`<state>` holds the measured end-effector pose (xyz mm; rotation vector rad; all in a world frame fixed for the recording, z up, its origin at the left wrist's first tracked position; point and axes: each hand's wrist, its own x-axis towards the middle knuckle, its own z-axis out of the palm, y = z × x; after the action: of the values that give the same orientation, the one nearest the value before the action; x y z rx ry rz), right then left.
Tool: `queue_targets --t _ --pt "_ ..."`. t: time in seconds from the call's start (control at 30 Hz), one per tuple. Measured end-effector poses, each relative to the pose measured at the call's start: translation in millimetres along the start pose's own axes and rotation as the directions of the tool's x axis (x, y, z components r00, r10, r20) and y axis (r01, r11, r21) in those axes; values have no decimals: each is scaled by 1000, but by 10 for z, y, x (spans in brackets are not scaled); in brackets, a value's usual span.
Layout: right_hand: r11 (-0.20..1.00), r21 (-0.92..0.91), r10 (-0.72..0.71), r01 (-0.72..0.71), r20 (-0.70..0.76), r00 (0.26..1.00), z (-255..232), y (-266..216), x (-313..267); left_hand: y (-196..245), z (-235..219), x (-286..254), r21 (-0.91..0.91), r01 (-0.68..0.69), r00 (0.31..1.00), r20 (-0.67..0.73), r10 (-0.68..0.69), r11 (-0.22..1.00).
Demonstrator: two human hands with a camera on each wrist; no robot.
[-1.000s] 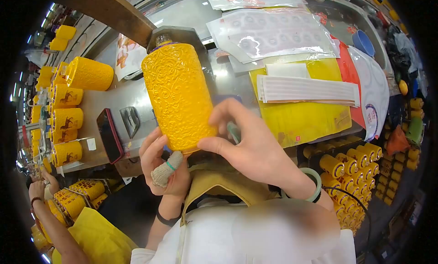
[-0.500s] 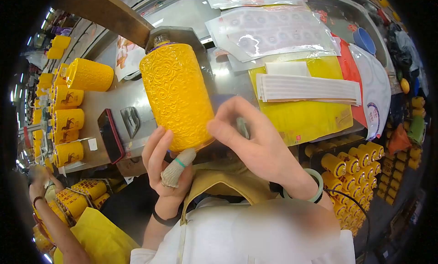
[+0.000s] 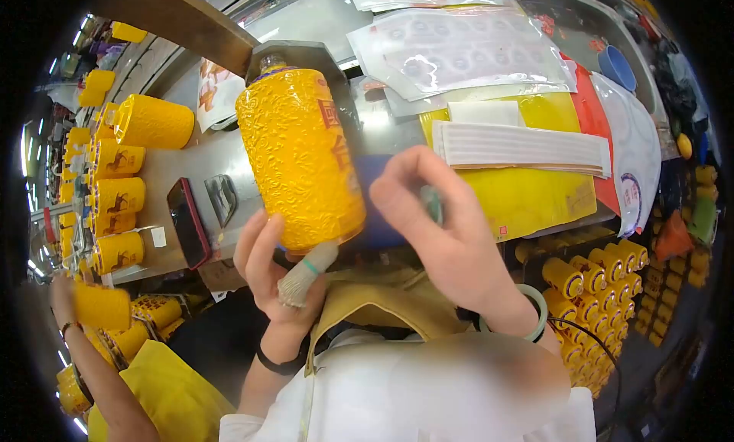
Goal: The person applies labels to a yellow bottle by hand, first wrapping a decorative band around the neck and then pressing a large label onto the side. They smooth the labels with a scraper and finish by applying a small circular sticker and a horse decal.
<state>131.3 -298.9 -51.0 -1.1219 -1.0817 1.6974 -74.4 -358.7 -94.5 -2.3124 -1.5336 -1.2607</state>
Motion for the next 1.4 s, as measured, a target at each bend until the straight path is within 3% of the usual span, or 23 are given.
queue_targets --t 0.03,0.1,0.17,0.27,0.33,0.37,0.43,0.5,0.57,0.6,0.63,0.73,0.77,0.8,0.9,0.93,0.97,1.03,1.1,1.17,1.23,1.33,1.4 --pt "1000 -6 4 -4 18 1000 42 -17 -13 -31 -1 4 3 -1 1000 -2 1 1000" --pt "999 -52 -10 14 69 998 -12 -44 -28 -118 17 -24 -220 25 1000 18 -22 975" --pt "1000 20 5 -4 -58 998 -121 -68 -45 -120 103 -97 -388 152 969 -121 -214 909" --pt "993 -31 -117 113 -226 967 -367 -7 18 -90 120 -260 -336 194 950 -171 -262 922" --pt "987 -52 -158 150 -232 960 -368 -16 35 -11 109 -203 -23 148 971 -186 -149 989" --pt "990 -67 -132 121 -197 972 -300 -39 34 -13 86 -139 -22 150 970 -190 -151 988" --pt "995 7 -97 98 -105 990 -78 -103 9 -94 55 16 218 -200 979 21 200 955" --pt "988 -80 -131 132 14 991 -28 -104 -11 -148 45 -12 207 -228 973 16 229 951" --pt "982 -114 -155 150 -35 987 -109 -125 -14 -157 42 -96 150 133 977 -189 -104 980" --pt "985 -93 -156 144 -135 979 -233 -122 -4 -231 -14 -81 353 -68 979 -158 131 933" --pt "989 -69 -146 133 -234 961 -325 -109 5 -114 53 -124 137 204 928 -343 -147 969" --pt "982 -64 -190 180 -274 943 -316 -95 41 -66 57 -213 107 267 943 -232 -237 958" --pt "981 -63 -194 184 -250 949 -271 -118 44 -71 3 -44 248 40 996 -81 -20 968" --pt "985 -50 -171 164 -201 965 -168 -133 36 -71 -43 39 346 -204 979 101 179 916" --pt "972 -114 -210 205 -39 977 -4 -147 -4 -95 -62 41 406 -185 982 107 154 895" --pt "971 -115 -216 210 -42 975 -61 -140 7 -156 -16 -141 226 81 993 -106 -58 971" --pt "974 -92 -215 205 -124 969 -175 -130 15 -118 69 -62 320 125 966 -255 -42 939" --pt "981 -2 -190 196 -262 946 -307 -139 24 -51 14 -111 253 232 947 -277 -160 939" --pt "974 21 -211 225 -278 937 -320 -131 54 -101 -19 -55 311 -111 992 -19 124 944" --pt "983 -74 -179 167 -184 967 -200 -185 15 -109 46 -36 332 -106 985 -97 146 937" --pt "976 -115 -189 184 -43 981 -78 -179 -13 -101 -16 63 252 -172 985 45 166 952" --pt "980 -82 -186 183 -27 982 -118 -182 -23 -112 20 41 314 -145 978 -95 183 938" --pt "973 -53 -230 225 -139 963 -248 -120 10 -145 112 -3 285 -114 960 -217 180 952"
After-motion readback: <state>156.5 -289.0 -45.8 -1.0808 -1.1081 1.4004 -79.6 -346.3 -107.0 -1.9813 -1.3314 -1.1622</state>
